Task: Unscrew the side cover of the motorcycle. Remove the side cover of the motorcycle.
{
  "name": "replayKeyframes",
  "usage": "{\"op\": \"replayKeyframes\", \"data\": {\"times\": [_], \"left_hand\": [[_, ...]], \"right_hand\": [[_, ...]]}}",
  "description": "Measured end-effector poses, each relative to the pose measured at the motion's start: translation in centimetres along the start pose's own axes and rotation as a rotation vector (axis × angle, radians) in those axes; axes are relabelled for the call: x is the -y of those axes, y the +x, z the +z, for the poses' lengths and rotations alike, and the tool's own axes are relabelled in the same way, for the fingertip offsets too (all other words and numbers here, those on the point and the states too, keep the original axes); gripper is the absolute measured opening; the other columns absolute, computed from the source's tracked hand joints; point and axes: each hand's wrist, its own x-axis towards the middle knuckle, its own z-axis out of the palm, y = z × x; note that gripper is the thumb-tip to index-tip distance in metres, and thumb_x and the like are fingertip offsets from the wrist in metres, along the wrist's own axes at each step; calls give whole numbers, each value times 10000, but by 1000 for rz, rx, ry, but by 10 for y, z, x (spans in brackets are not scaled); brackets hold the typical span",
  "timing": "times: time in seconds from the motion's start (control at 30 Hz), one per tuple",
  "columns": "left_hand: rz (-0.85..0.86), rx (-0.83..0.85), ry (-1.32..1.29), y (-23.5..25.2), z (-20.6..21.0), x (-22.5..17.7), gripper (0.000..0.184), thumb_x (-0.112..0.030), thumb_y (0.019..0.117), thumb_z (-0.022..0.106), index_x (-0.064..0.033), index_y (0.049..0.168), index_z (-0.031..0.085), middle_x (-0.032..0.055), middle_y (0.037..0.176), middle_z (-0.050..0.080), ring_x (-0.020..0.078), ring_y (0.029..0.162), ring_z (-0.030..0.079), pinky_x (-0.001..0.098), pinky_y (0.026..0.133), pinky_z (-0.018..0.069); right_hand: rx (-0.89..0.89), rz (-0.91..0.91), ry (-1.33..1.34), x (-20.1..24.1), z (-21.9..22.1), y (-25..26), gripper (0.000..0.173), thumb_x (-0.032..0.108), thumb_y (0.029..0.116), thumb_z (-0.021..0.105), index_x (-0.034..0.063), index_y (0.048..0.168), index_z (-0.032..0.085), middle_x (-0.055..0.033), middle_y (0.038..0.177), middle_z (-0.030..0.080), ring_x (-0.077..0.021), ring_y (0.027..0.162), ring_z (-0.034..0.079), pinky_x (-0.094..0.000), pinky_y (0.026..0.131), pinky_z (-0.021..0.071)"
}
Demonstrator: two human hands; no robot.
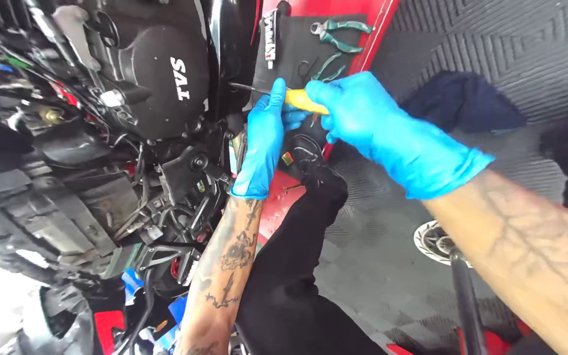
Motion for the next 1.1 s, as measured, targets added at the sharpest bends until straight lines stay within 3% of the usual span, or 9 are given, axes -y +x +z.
{"op": "replayKeyframes", "data": {"times": [0.1, 0.17, 0.3, 0.43, 0.57, 0.73, 0.9, 1.0, 1.1], "left_hand": [[196, -197, 701, -17, -1, -1, 492, -461, 1105, 367, -90, 1224, 669, 43, 1082, 749, 162, 1003, 715, 403, 900, 572], [431, -342, 1069, -30, -9, 7, 495, -453, 1061, 482, -102, 1389, 600, 111, 1361, 635, 270, 1262, 605, 505, 1043, 493], [800, -275, 1242, -32, -9, 14, 643, -265, 941, 674, -61, 1516, 471, 150, 1563, 469, 323, 1486, 385, 499, 1207, 329], [1235, -216, 985, -4, 12, 40, 340, -170, 898, 691, -18, 1202, 689, 199, 1180, 700, 369, 1215, 615, 476, 1114, 418], [1322, -285, 966, 14, 22, 49, 187, -139, 960, 596, 16, 947, 701, 194, 926, 704, 342, 974, 667, 434, 949, 486], [1461, -256, 811, 38, 23, 46, 248, -166, 923, 649, -13, 736, 703, 117, 652, 650, 228, 620, 634, 348, 570, 482], [1464, -53, 845, 40, 15, 39, 336, -256, 928, 618, -38, 677, 665, 113, 614, 651, 233, 554, 633, 377, 494, 452], [1332, 266, 1054, 32, 3, 17, 394, -391, 871, 617, -57, 663, 640, 117, 596, 641, 276, 539, 648, 456, 460, 443], [1065, 516, 1323, 24, 3, -10, 392, -439, 798, 642, -50, 761, 659, 140, 675, 662, 344, 654, 683, 557, 559, 470]], "right_hand": [[146, 196, 395, 5, -5, 9, 346, 425, 1081, 469, 133, 966, 616, 50, 573, 454, -69, 418, 434, -243, 429, 467], [118, 164, 299, 2, -5, 8, 411, 440, 1097, 422, 107, 979, 633, 18, 623, 480, -91, 457, 465, -257, 447, 465], [-126, -30, -40, -6, 6, 10, 572, 561, 1080, 328, 108, 1163, 666, -101, 925, 654, -255, 819, 644, -511, 734, 509], [-257, -126, -15, -13, 21, 3, 620, 582, 1061, 348, 158, 1483, 510, -116, 1237, 694, -265, 1155, 661, -540, 967, 504], [-415, -221, 77, -23, 42, 3, 614, 509, 1061, 435, 121, 1538, 434, -131, 1299, 640, -200, 1148, 647, -408, 987, 526], [-545, -341, -12, -32, 48, 11, 504, 405, 1065, 477, 87, 1451, 541, -128, 1244, 626, -167, 943, 664, -346, 794, 558], [-546, -277, -60, -36, 50, 12, 524, 450, 1064, 457, 116, 1460, 536, -125, 1206, 653, -174, 876, 676, -368, 726, 553], [-418, -112, 38, -33, 48, 9, 530, 497, 1072, 406, 151, 1455, 527, -78, 1205, 662, -180, 992, 669, -428, 825, 537], [-329, -47, 130, -31, 44, 11, 511, 511, 1079, 366, 165, 1391, 576, -39, 1136, 706, -174, 1078, 664, -480, 909, 514]]}}
